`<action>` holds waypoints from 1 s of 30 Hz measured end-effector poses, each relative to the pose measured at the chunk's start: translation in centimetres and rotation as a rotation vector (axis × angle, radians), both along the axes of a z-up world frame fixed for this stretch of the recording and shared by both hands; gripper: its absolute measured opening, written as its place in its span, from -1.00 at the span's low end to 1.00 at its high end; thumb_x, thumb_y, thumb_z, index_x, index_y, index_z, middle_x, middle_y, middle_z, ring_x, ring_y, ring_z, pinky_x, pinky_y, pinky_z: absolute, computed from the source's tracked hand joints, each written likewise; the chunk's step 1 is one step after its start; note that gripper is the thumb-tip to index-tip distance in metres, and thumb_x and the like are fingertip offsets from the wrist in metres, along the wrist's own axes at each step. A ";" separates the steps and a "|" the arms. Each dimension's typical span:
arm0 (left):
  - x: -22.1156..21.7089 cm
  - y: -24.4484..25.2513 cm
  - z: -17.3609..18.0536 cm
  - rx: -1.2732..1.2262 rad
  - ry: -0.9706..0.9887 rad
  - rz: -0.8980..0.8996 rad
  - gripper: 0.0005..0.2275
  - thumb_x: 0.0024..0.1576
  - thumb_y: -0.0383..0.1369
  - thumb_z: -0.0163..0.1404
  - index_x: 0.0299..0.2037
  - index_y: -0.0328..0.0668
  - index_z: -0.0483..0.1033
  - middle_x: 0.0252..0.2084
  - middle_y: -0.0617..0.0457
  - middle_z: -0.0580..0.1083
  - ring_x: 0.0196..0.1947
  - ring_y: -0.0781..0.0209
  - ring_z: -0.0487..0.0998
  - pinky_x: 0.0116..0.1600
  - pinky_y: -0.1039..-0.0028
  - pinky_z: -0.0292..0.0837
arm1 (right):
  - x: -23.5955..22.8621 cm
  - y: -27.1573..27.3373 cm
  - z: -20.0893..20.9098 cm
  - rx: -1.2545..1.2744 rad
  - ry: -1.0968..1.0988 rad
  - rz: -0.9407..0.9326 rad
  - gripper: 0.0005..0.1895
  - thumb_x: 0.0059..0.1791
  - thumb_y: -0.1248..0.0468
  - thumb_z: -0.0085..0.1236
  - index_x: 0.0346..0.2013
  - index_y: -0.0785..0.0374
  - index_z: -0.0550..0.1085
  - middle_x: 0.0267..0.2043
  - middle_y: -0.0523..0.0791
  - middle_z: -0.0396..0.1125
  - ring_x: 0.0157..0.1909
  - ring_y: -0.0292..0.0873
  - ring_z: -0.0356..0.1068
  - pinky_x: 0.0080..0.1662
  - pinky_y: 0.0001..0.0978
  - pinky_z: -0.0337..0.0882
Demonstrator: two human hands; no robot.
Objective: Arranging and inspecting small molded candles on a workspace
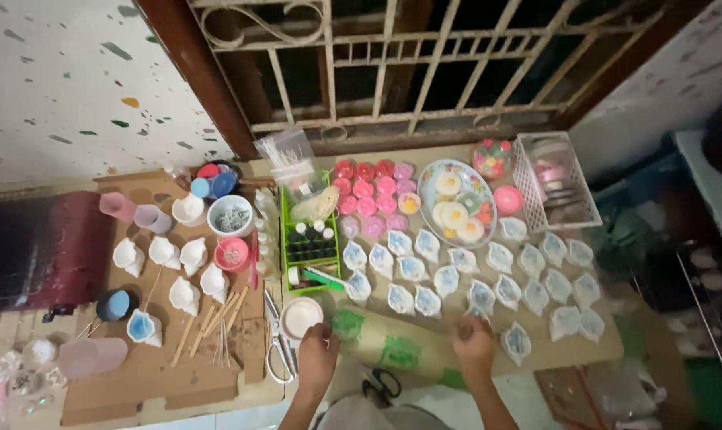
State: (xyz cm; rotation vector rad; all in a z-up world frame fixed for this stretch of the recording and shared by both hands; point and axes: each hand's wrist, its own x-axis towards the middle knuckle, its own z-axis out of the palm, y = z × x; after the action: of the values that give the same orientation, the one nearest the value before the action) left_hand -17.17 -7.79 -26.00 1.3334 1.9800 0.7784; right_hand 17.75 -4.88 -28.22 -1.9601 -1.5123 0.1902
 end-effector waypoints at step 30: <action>4.7 10.6 0.4 0.155 0.205 -1.011 -0.72 0.18 -0.30 -0.07 0.05 0.10 0.62 -0.21 -0.04 0.55 -0.20 -0.12 0.56 -0.06 0.12 0.43 | -11.6 -7.6 6.2 -0.389 0.319 0.793 -0.92 -0.08 0.26 0.11 -0.46 0.15 0.43 -0.49 -0.15 0.43 -0.47 -0.08 0.37 -0.33 -0.27 0.37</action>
State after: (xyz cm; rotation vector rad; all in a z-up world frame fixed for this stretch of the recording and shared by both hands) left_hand -12.51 2.80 -25.59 2.2604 1.1013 0.2971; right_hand 6.20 -12.44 -22.03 -1.3783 -2.0470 1.1435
